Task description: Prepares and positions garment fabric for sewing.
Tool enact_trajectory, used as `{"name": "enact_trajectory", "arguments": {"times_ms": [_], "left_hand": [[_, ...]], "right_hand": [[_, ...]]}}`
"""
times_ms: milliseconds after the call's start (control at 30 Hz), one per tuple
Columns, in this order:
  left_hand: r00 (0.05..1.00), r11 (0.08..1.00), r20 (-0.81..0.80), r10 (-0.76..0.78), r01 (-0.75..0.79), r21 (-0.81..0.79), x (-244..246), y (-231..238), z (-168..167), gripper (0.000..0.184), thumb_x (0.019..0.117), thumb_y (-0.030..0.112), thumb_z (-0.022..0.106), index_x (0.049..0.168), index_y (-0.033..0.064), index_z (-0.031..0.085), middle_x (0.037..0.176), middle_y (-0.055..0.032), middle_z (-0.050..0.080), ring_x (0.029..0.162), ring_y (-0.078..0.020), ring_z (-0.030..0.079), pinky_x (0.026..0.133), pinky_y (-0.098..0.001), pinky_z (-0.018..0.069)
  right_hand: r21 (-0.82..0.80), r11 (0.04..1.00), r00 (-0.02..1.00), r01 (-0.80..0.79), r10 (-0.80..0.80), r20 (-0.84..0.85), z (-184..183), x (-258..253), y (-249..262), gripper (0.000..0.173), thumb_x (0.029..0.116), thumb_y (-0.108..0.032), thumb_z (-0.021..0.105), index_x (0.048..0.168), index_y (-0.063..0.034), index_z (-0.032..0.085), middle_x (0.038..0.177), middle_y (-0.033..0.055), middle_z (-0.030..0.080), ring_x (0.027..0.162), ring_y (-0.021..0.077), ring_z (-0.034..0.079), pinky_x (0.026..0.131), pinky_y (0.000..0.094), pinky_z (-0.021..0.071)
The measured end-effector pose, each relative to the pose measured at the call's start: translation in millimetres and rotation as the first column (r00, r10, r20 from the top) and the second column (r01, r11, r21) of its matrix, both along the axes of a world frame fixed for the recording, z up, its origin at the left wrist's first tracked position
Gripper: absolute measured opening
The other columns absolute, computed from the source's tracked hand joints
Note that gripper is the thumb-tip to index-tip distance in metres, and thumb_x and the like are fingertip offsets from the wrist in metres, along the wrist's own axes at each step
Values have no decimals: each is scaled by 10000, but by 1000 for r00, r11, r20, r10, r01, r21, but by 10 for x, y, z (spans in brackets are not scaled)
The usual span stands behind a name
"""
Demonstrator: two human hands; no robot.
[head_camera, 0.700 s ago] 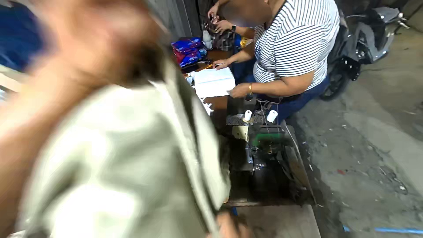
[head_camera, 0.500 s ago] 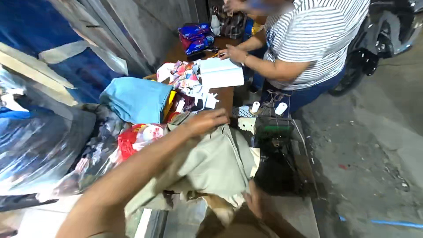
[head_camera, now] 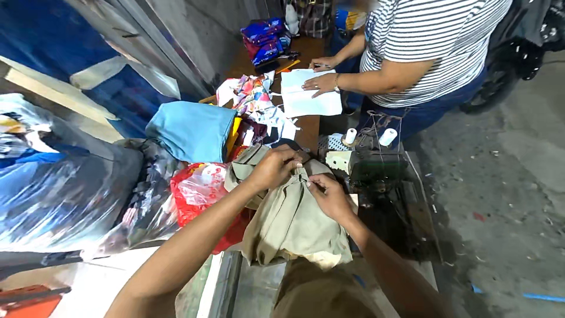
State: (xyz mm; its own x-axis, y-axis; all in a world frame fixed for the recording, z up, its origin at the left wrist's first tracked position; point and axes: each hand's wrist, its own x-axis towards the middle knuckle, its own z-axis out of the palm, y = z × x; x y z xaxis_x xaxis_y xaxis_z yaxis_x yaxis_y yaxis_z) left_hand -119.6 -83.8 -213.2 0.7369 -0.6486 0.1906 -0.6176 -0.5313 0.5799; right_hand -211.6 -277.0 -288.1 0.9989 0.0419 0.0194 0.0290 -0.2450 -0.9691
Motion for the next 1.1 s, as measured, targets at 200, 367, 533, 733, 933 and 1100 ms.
{"name": "enact_trajectory", "arguments": {"times_ms": [200,367,533,733,933,1100], "left_hand": [[915,968,-328,235,-191,161,-279,-305,260,206,1076,255,533,1138,76,614,903,-84,662,795,-210,663,747,-470,569],[913,978,373,-167,103,184,-186,-780,-203,120,988,133,603,1000,53,692,894,-122,704,805,-317,712,683,-509,577],[926,868,-4,-377,355,347,-325,-1244,-1054,277,1073,259,516,1115,69,713,1101,-154,710,987,-353,713,851,-572,562],[933,986,361,9,-69,154,-772,-1321,-1485,115,956,262,693,977,193,782,1039,-98,689,924,-342,642,763,-517,507],[952,979,280,120,-161,128,-921,-1374,-1450,171,934,184,674,907,69,797,925,-130,738,886,-338,719,743,-501,583],[992,912,-56,110,-78,404,-894,-1366,-1199,400,1037,399,550,1288,144,727,1324,-152,654,1220,-365,617,991,-556,496]], "right_hand": [[-210,973,990,96,-72,119,-124,-246,-43,296,995,-270,627,1022,5,733,1253,169,692,1196,251,655,1035,432,519],[531,836,863,137,162,-478,199,-763,-21,380,1104,-157,336,1371,21,540,1204,99,671,1090,114,647,969,326,549],[175,936,807,304,-155,-570,-501,-1397,-409,347,1091,-211,448,1147,32,689,963,93,707,881,104,665,840,326,557],[-317,945,832,-75,-116,-542,-580,-1255,-895,443,1080,-382,453,1050,-15,700,985,173,681,933,312,668,837,531,530],[-612,754,855,237,136,500,452,-106,-1146,255,1012,-266,591,958,-92,769,991,89,729,981,281,687,803,448,568],[-750,164,759,-641,283,-587,1124,1092,-851,276,996,-266,606,988,-7,699,1053,202,671,1061,397,630,833,615,482]]}}
